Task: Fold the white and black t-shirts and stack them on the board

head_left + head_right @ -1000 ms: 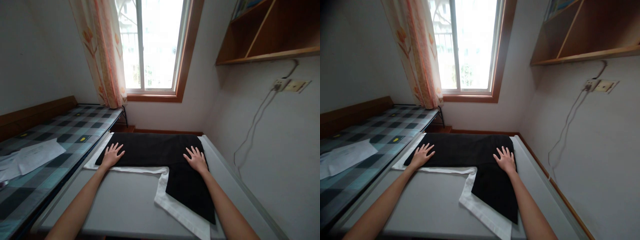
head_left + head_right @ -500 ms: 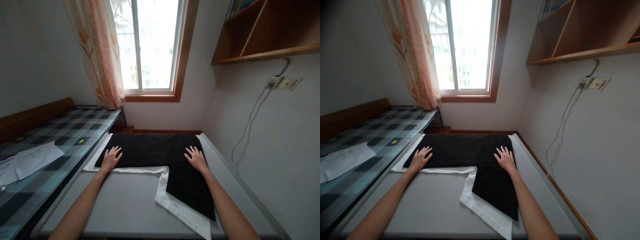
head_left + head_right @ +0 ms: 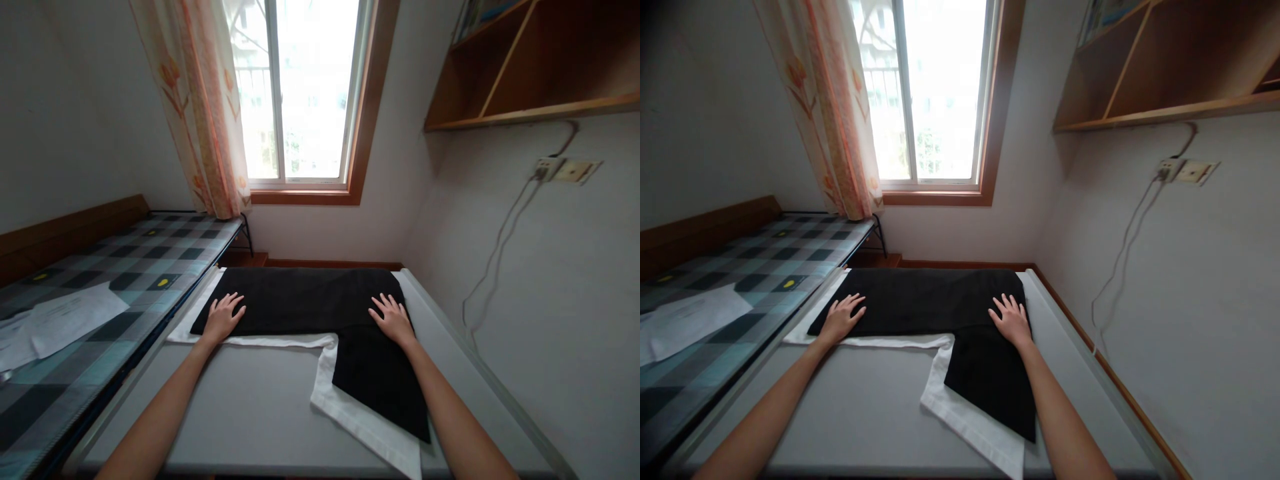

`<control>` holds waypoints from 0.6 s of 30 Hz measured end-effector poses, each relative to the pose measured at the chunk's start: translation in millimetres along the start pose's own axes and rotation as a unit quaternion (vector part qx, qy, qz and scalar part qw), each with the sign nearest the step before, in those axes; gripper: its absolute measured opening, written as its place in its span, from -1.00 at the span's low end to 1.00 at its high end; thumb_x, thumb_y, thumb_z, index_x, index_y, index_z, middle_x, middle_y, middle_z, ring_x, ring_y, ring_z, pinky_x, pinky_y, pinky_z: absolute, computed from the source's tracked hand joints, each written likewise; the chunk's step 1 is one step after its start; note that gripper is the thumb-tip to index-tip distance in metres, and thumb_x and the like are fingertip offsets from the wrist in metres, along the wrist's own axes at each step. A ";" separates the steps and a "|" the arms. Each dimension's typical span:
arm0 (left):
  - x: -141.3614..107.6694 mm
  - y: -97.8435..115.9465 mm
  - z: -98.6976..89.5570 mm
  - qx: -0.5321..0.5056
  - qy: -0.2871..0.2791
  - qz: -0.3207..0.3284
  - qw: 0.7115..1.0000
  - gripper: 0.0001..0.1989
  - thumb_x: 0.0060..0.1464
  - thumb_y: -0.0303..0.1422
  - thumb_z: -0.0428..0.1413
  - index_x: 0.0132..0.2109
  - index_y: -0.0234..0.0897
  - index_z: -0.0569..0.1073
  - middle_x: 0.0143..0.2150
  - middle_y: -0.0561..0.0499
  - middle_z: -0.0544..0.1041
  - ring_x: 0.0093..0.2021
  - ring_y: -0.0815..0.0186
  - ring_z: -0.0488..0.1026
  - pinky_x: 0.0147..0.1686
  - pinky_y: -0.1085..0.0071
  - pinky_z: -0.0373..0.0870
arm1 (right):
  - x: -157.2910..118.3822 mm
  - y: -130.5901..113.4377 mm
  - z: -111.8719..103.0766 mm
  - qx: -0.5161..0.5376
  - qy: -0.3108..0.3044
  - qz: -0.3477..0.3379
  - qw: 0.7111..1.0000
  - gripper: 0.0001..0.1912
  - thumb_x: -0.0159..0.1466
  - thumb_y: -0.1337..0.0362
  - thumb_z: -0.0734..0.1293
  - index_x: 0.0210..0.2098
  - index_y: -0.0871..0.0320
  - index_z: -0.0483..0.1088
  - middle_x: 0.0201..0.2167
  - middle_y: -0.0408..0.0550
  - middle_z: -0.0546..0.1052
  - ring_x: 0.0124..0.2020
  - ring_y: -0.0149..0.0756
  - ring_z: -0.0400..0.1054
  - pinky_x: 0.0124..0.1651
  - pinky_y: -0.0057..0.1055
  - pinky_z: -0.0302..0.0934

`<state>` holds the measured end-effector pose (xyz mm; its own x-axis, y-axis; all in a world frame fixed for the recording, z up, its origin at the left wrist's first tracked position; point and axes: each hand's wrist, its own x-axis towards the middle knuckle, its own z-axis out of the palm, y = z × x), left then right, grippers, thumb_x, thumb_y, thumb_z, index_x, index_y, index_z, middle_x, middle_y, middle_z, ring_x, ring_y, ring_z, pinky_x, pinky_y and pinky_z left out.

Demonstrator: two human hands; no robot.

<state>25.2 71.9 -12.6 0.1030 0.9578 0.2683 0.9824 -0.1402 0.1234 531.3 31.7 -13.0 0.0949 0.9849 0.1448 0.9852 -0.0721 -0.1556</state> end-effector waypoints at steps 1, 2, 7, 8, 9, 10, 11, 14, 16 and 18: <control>0.1 0.3 -0.1 0.001 0.002 0.000 1.000 -0.53 0.28 -0.14 -0.11 0.23 -0.15 0.37 0.31 -0.07 0.31 0.33 0.11 0.18 0.32 0.04 -0.03 | 0.0 0.2 0.4 0.000 0.001 0.000 1.000 -0.40 0.37 -0.02 0.08 0.31 0.08 0.21 0.37 0.02 0.12 0.40 -0.05 -0.14 0.36 -0.03 -0.17; 0.2 0.5 -0.3 0.000 0.003 0.000 1.000 -0.54 0.27 -0.14 -0.11 0.23 -0.15 0.37 0.31 -0.07 0.31 0.33 0.11 0.18 0.32 0.04 -0.03 | 0.2 0.6 1.0 0.000 0.001 0.000 1.000 -0.40 0.37 -0.02 0.08 0.30 0.08 0.22 0.37 0.02 0.13 0.40 -0.05 -0.13 0.35 -0.03 -0.17; 1.5 0.3 -0.1 -0.001 -0.001 -0.003 1.000 -0.55 0.27 -0.14 -0.10 0.21 -0.14 0.38 0.31 -0.07 0.32 0.33 0.12 0.18 0.31 0.05 -0.01 | 2.2 3.3 5.4 0.001 0.007 -0.002 1.000 -0.41 0.37 -0.03 0.06 0.30 0.04 0.22 0.37 0.00 0.14 0.40 -0.05 -0.12 0.34 0.03 -0.15; 1.7 0.2 0.0 0.000 -0.001 -0.004 1.000 -0.55 0.27 -0.14 -0.10 0.21 -0.14 0.38 0.31 -0.07 0.32 0.33 0.12 0.18 0.31 0.05 -0.01 | 2.6 3.4 5.9 0.002 0.006 -0.002 1.000 -0.41 0.37 -0.03 0.07 0.30 0.05 0.22 0.37 0.00 0.14 0.40 -0.05 -0.13 0.34 0.02 -0.15; 1.8 0.2 0.0 0.000 -0.001 -0.004 1.000 -0.55 0.27 -0.14 -0.10 0.21 -0.14 0.38 0.31 -0.07 0.32 0.33 0.12 0.18 0.31 0.05 -0.01 | 2.8 3.4 6.1 0.003 0.005 -0.001 1.000 -0.41 0.37 -0.03 0.07 0.30 0.05 0.22 0.37 0.00 0.14 0.40 -0.06 -0.13 0.35 0.01 -0.16; 1.8 0.2 -0.1 0.000 -0.002 -0.004 1.000 -0.54 0.27 -0.14 -0.10 0.22 -0.14 0.38 0.31 -0.07 0.32 0.33 0.12 0.18 0.31 0.06 0.00 | 2.9 3.2 6.0 0.004 0.004 0.000 1.000 -0.40 0.37 -0.03 0.07 0.30 0.06 0.22 0.37 0.00 0.13 0.40 -0.06 -0.14 0.35 0.00 -0.17; 1.7 0.3 -0.2 -0.001 -0.002 -0.004 1.000 -0.54 0.27 -0.14 -0.10 0.22 -0.15 0.38 0.31 -0.07 0.32 0.33 0.12 0.18 0.31 0.06 0.00 | 2.8 2.8 5.6 0.005 0.003 0.002 1.000 -0.41 0.37 -0.03 0.08 0.30 0.06 0.22 0.37 0.00 0.13 0.40 -0.07 -0.14 0.36 -0.01 -0.18; 1.4 0.5 -0.5 -0.002 -0.001 -0.004 1.000 -0.54 0.28 -0.15 -0.10 0.22 -0.15 0.37 0.31 -0.07 0.31 0.33 0.12 0.17 0.31 0.05 -0.02 | 2.2 1.2 3.3 0.007 -0.001 0.006 1.000 -0.41 0.37 -0.02 0.09 0.31 0.07 0.21 0.37 0.01 0.12 0.41 -0.08 -0.15 0.37 -0.04 -0.19; 1.4 0.1 -0.5 -0.004 -0.001 -0.003 1.000 -0.54 0.28 -0.15 -0.11 0.22 -0.16 0.37 0.31 -0.08 0.31 0.33 0.12 0.17 0.31 0.04 -0.02 | 1.7 0.2 1.5 0.008 -0.003 0.007 1.000 -0.41 0.37 -0.01 0.10 0.31 0.08 0.21 0.38 0.01 0.12 0.41 -0.07 -0.15 0.37 -0.04 -0.19; 1.8 -0.6 -0.4 -0.006 -0.001 -0.003 1.000 -0.54 0.28 -0.15 -0.11 0.22 -0.18 0.36 0.31 -0.09 0.31 0.33 0.11 0.17 0.31 0.04 -0.03 | 1.1 -0.7 -0.5 0.010 -0.007 0.006 1.000 -0.41 0.38 -0.01 0.10 0.31 0.08 0.21 0.38 0.02 0.12 0.41 -0.06 -0.15 0.37 -0.04 -0.19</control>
<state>24.7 73.7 -11.8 0.0979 0.9591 0.2657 0.9810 -0.1380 0.1367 530.9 32.8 -12.2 0.1049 0.9862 0.1284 0.9808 -0.0812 -0.1775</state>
